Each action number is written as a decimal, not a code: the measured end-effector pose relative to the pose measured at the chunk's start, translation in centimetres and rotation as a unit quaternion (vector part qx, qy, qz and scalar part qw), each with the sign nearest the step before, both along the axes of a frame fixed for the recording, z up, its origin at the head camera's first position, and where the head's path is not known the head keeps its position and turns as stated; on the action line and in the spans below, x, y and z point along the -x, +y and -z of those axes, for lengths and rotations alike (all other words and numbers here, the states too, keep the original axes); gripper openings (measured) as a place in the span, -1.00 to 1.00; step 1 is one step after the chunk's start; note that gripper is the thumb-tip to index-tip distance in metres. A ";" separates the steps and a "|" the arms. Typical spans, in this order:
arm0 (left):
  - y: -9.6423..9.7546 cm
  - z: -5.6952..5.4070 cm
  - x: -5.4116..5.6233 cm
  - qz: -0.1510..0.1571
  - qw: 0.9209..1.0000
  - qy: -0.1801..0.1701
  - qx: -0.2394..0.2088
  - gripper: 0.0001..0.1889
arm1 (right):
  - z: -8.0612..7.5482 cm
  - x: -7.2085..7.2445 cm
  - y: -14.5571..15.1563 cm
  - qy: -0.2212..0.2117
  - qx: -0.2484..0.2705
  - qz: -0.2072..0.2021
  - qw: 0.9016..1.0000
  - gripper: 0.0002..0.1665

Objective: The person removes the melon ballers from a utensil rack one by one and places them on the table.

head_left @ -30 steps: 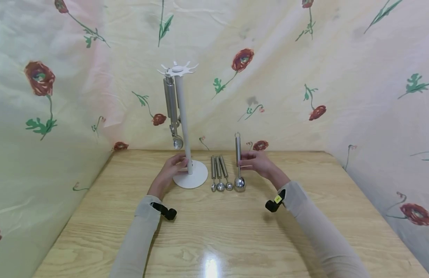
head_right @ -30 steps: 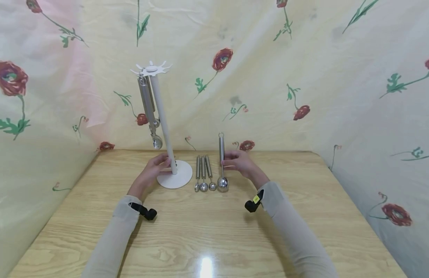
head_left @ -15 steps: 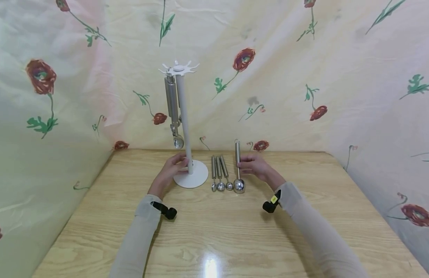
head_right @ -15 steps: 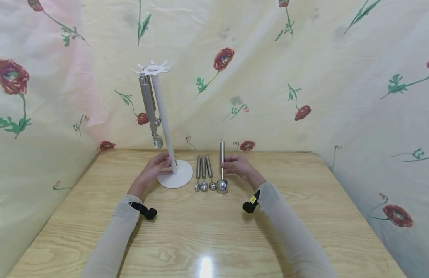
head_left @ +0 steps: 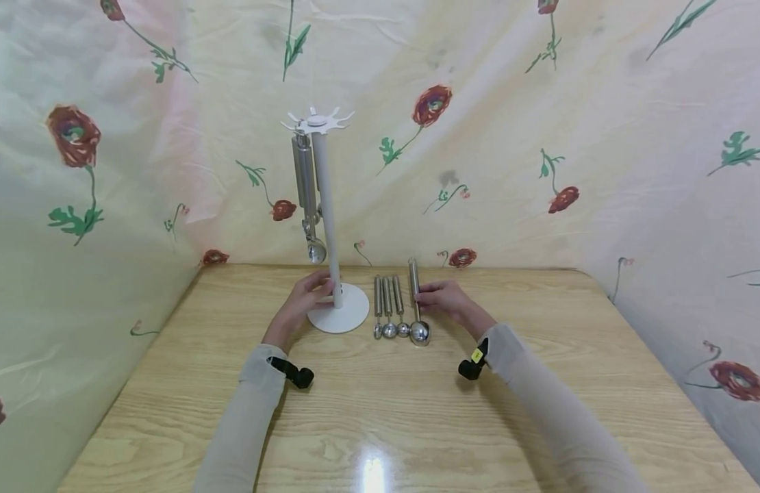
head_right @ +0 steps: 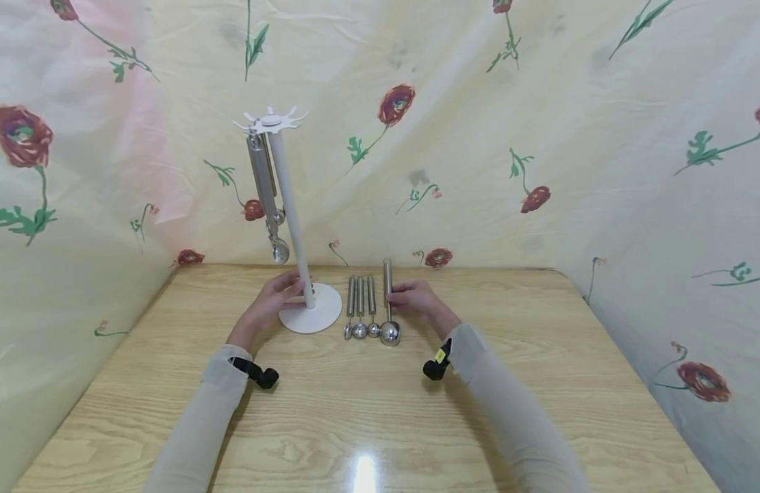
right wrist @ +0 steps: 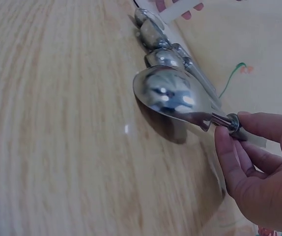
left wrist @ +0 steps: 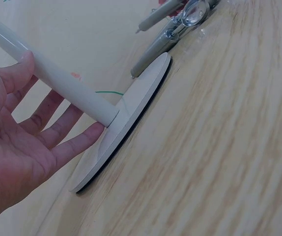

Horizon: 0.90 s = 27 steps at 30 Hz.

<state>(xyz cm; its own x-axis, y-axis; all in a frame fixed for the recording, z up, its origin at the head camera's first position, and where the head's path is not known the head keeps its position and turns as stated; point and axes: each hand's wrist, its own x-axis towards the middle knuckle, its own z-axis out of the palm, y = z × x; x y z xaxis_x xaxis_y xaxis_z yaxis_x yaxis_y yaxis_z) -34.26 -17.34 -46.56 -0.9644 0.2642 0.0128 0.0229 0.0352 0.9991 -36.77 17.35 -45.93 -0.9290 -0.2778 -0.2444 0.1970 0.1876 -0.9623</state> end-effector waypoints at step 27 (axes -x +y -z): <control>0.0 -0.1 0.0 -0.008 1.000 -0.007 -0.001 -0.55 | 0.1 -0.8 -1.8 0.045 -0.051 0.063 0.996 -0.51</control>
<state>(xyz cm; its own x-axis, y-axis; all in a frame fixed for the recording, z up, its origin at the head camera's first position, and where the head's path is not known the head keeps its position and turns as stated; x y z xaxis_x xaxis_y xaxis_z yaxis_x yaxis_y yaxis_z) -34.26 -17.33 -46.51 -0.9683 0.2496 0.0001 0.0087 0.0331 0.9994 -35.98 15.59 -46.01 -0.9746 -0.1354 -0.1785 0.1382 0.2638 -0.9546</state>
